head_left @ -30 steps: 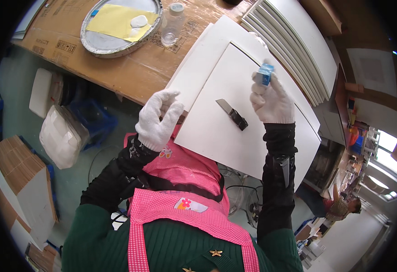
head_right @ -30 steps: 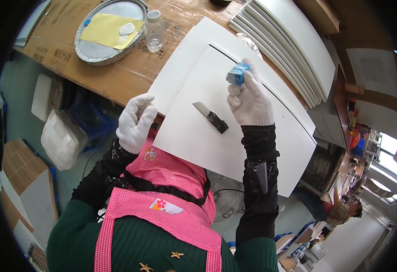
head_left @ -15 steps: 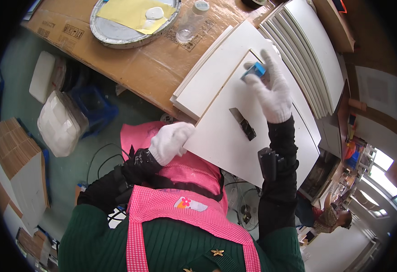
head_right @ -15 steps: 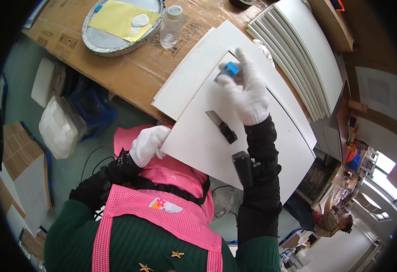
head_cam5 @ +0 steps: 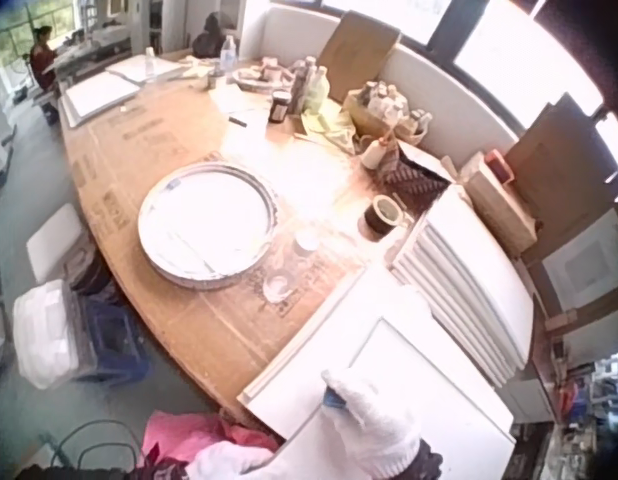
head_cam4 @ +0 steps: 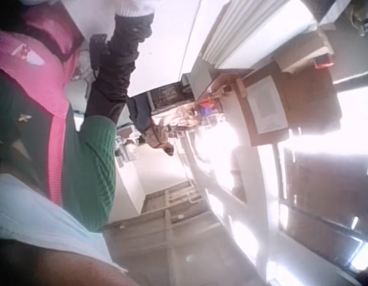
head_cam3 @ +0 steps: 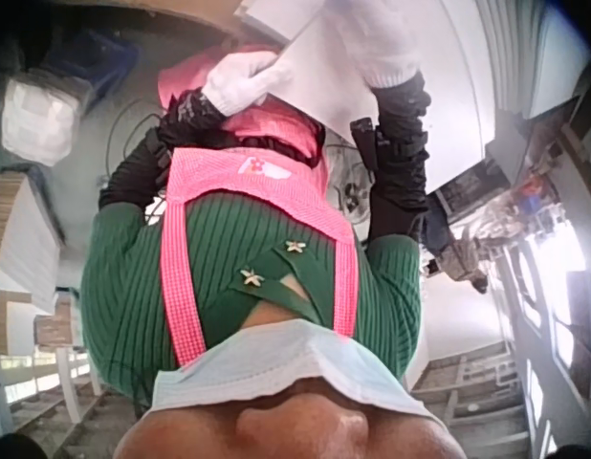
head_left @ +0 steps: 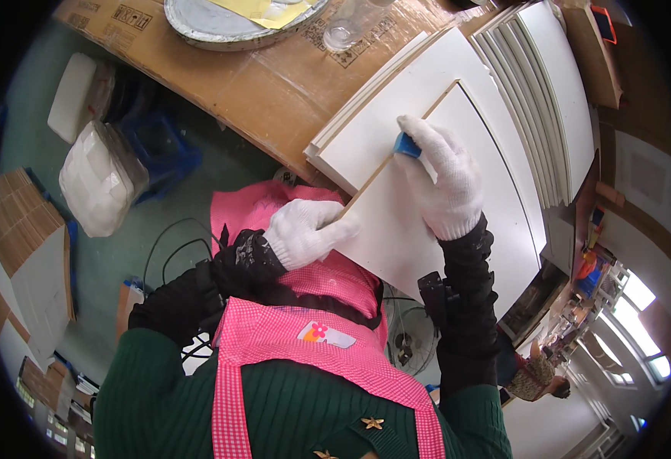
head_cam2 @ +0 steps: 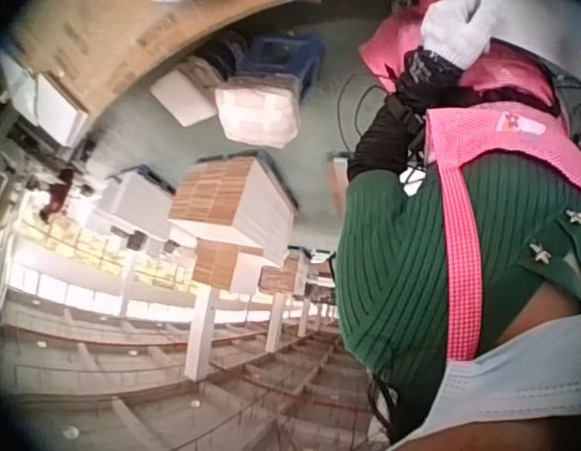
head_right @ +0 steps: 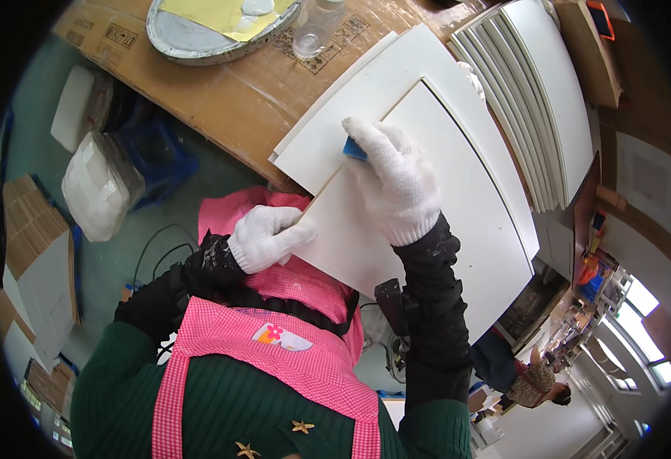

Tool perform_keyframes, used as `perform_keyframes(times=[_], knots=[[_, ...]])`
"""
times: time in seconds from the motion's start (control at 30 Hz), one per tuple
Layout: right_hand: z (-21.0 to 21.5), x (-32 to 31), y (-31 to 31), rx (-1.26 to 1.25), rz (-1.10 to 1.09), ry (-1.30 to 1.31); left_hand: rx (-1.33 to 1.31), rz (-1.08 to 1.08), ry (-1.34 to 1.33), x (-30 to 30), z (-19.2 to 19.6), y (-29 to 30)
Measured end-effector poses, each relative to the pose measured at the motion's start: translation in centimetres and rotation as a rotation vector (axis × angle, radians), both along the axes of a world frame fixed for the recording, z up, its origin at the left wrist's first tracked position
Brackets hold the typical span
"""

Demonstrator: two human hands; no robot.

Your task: Applying white coating or paint to the edges of white boards using a sponge and a spatula.

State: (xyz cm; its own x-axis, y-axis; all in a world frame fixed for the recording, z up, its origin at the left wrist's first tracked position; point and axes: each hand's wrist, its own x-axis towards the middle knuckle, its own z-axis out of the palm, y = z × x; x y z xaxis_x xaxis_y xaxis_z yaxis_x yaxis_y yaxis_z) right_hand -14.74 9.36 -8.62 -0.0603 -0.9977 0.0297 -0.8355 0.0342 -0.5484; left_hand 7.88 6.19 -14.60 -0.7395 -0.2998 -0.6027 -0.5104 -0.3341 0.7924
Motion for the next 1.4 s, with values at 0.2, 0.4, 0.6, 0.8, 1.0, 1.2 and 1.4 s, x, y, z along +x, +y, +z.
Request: perform_keyframes(times=[0.2,0.4,0.6,0.8,1.0,1.2,1.4], knots=[[-0.3,-0.1,0.1,-0.104,-0.034,-0.045,-0.002,-0.017,0.007,0.1,0.1,-0.3],[-0.9,-0.1,0.2,-0.132,-0.111,-0.027,0.024,0.019,0.005,0.1,0.0,-0.1],[-0.8,0.0,0.1,-0.086,0.018,0.08,0.126,0.121,0.087,-0.1,0.0,0.1],[-1.9,-1.5,-0.6,-0.147,-0.352,-0.192,0.376,0.136,0.133,0.9,-2.1,0.1],[-2.2,0.0,0.0,-0.172,-0.186,-0.009,0.45,0.201,0.27,1.0,-3.3,0.3],[-1.3,6.3,3.7,-0.203,-0.096,-0.004,0.508,0.285,0.286,1.7,-3.5,0.7],[0.9,11.0,6.6,0.192,0.322,-0.308,0.494,0.297,0.316,2.2,-6.6,0.1]])
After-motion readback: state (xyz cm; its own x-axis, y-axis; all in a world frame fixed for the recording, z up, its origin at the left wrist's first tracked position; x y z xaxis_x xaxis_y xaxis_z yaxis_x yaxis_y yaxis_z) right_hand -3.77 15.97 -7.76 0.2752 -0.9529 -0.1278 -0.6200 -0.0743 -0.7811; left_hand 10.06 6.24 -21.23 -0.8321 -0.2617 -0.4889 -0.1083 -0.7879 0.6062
